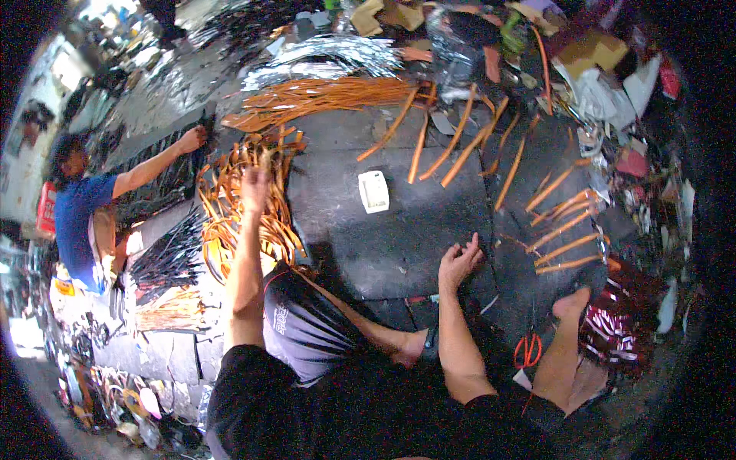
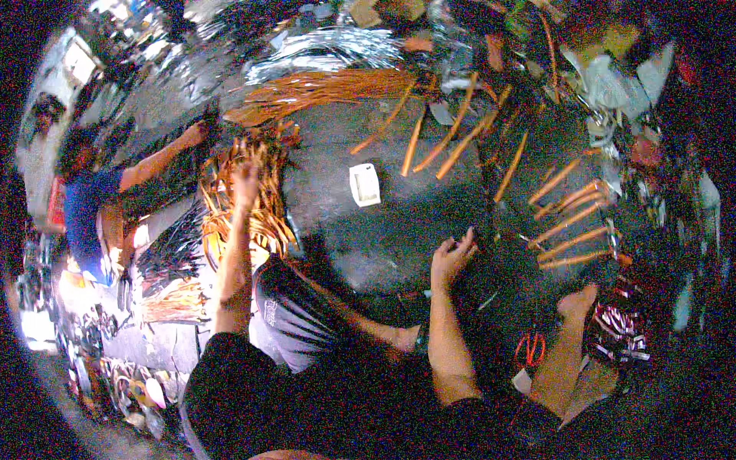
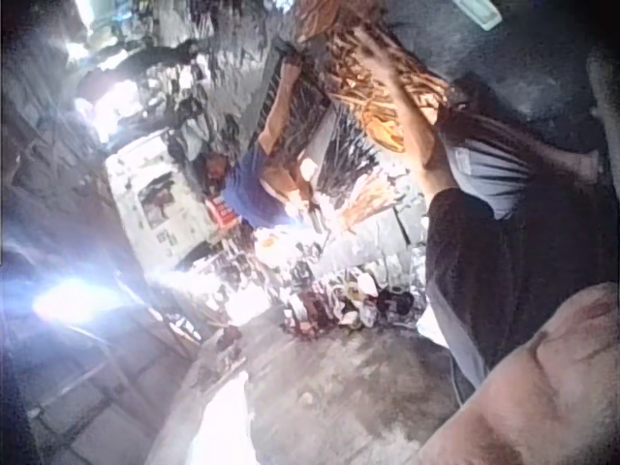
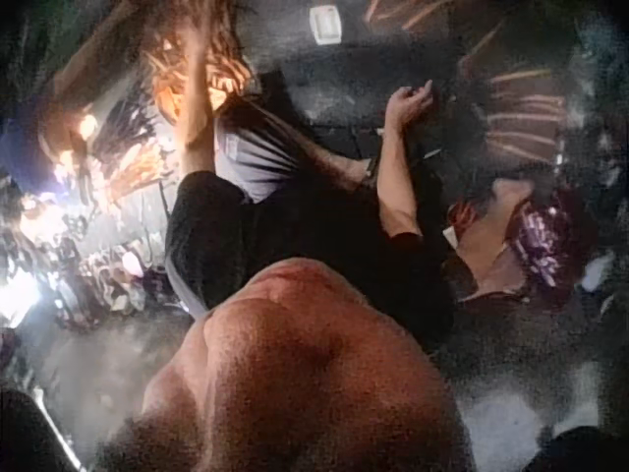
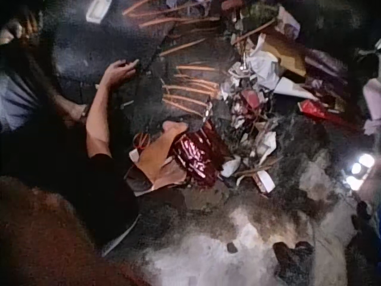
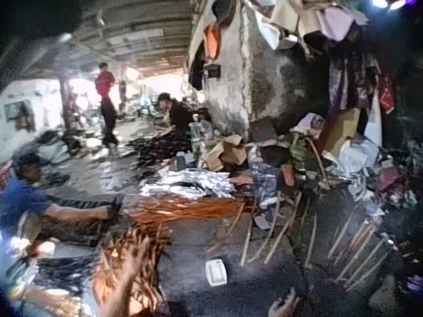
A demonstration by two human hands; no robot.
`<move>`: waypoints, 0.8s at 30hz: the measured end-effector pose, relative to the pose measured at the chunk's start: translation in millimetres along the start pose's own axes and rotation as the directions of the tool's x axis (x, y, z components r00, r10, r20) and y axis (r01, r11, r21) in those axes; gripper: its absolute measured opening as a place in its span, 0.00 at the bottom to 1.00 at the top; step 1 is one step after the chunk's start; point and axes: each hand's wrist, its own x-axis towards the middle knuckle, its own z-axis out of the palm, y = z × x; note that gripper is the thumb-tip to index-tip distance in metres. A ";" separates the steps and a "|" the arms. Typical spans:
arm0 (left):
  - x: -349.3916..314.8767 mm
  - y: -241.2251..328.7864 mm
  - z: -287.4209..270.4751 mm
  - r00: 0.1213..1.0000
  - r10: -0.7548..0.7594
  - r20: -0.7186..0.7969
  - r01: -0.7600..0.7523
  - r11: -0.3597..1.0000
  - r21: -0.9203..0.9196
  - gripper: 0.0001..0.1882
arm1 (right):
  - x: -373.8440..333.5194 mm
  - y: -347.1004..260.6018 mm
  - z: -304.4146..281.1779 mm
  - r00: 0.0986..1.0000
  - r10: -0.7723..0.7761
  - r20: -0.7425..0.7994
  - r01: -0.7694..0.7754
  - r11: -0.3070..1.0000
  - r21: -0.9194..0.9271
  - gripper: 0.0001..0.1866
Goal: The person sits on the floor and repeatedly strips the orange insulation from copper wires using a white handheld tool. They pull the insulation off by hand and place the stripped wires into a pile.
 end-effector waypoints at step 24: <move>-114.4 139.1 -8.8 0.422 0.125 0.898 -0.106 0.990 -0.088 0.10 | 89.6 -83.6 -35.4 0.207 -0.419 0.884 -0.207 0.864 0.458 0.20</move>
